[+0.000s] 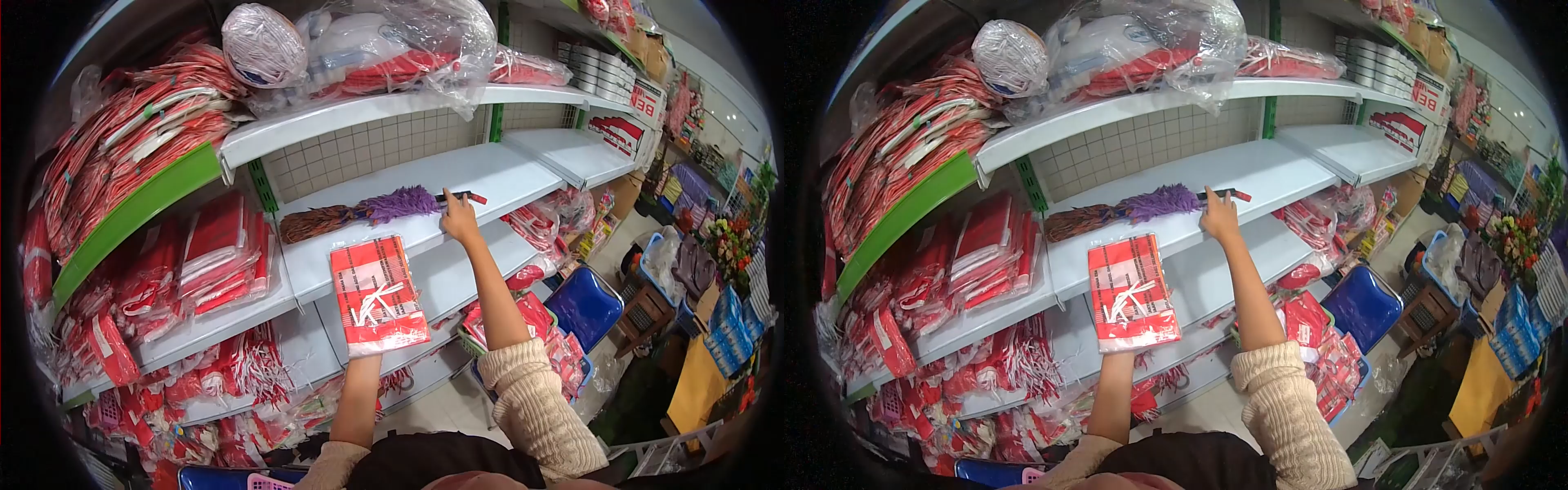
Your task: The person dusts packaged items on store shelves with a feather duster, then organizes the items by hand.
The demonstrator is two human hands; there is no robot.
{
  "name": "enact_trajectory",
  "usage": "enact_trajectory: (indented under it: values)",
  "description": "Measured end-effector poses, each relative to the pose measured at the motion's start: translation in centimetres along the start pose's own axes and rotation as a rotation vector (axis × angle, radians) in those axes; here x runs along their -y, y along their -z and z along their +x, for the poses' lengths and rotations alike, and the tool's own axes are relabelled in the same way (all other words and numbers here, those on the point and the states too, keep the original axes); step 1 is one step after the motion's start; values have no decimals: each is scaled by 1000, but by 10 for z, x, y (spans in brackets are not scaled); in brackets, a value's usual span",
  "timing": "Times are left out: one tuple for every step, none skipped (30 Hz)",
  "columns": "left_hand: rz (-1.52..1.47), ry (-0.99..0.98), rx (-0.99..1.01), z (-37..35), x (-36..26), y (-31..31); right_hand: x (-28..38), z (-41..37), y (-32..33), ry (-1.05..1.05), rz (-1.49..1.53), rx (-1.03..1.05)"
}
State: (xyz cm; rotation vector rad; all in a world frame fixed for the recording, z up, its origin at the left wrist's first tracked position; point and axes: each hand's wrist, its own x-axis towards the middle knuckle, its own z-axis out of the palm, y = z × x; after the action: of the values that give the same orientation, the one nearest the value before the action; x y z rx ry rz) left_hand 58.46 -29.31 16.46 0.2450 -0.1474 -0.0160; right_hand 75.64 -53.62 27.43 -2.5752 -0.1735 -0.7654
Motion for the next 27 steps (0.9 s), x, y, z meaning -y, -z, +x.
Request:
enact_trajectory:
  values:
    - [4, -10, -1, -1, 1, -1, -1, 0, -3, 2, -72, -28]
    - [4, -15, -3, -1, 2, -2, 9, -5, 4, 3, -144, -54]
    - [5, -17, -4, -1, 3, -4, 12, -9, 7, 3, -217, -82]
    - [4, -22, -8, -1, 4, -6, 15, -12, 11, 87, -303, -161]
    - [0, -23, -10, -1, 7, -7, 14, -13, 12, 99, -310, -146]
    - [5, -30, -14, -3, 9, -7, 13, -15, 12, 106, -316, -128]
    - [6, -32, -17, -2, 11, -8, 12, -16, 14, 114, -321, -118]
    - [6, -32, -20, -2, 13, -9, 14, -19, 20, 170, -346, -130]
    - [8, -33, -20, -2, 15, -11, 16, -25, 28, 224, -370, -140]
    - [11, -33, -23, -3, 16, -11, 19, -34, 36, 277, -395, -148]
    - [14, -36, -21, -2, 18, -12, 19, -44, 42, 258, -346, -131]
    - [17, -35, -21, -3, 20, -14, 17, -57, 47, 239, -298, -115]
    - [20, -32, -21, -3, 22, -16, 17, -71, 53, 218, -250, -98]
    - [24, -32, -16, -3, 23, -18, 16, -85, 62, 175, -218, -117]
    - [27, -29, -15, -3, 25, -20, 16, -102, 71, 130, -187, -135]
    - [27, -25, -13, -3, 27, -22, 13, -119, 75, 86, -157, -152]
    - [30, -23, -8, -3, 30, -24, 5, -134, 75, 16, -102, -108]
    - [30, -18, -10, -3, 33, -26, -6, -150, 72, -55, -48, -65]
    - [29, -11, -6, -3, 36, -29, -17, -167, 69, -128, 7, -23]
    - [31, -6, -2, -3, 39, -32, -27, -184, 67, -158, 73, -4]
    - [30, 7, -2, -2, 44, -35, -38, -201, 65, -188, 140, 14]
    - [34, 19, 0, -2, 48, -37, -47, -219, 63, -223, 181, 1]
    - [37, 31, 2, -1, 53, -40, -67, -239, 48, -253, 190, -37]
    - [40, 47, 7, -1, 58, -42, -79, -258, 45, -345, 259, -22]
    - [41, 59, 11, 0, 64, -44, -88, -274, 44, -438, 330, -10]
    - [50, 74, 13, 0, 69, -47, -99, -289, 45, -481, 261, 6]
    - [54, 90, 19, 1, 75, -50, -108, -304, 48, -526, 190, 22]
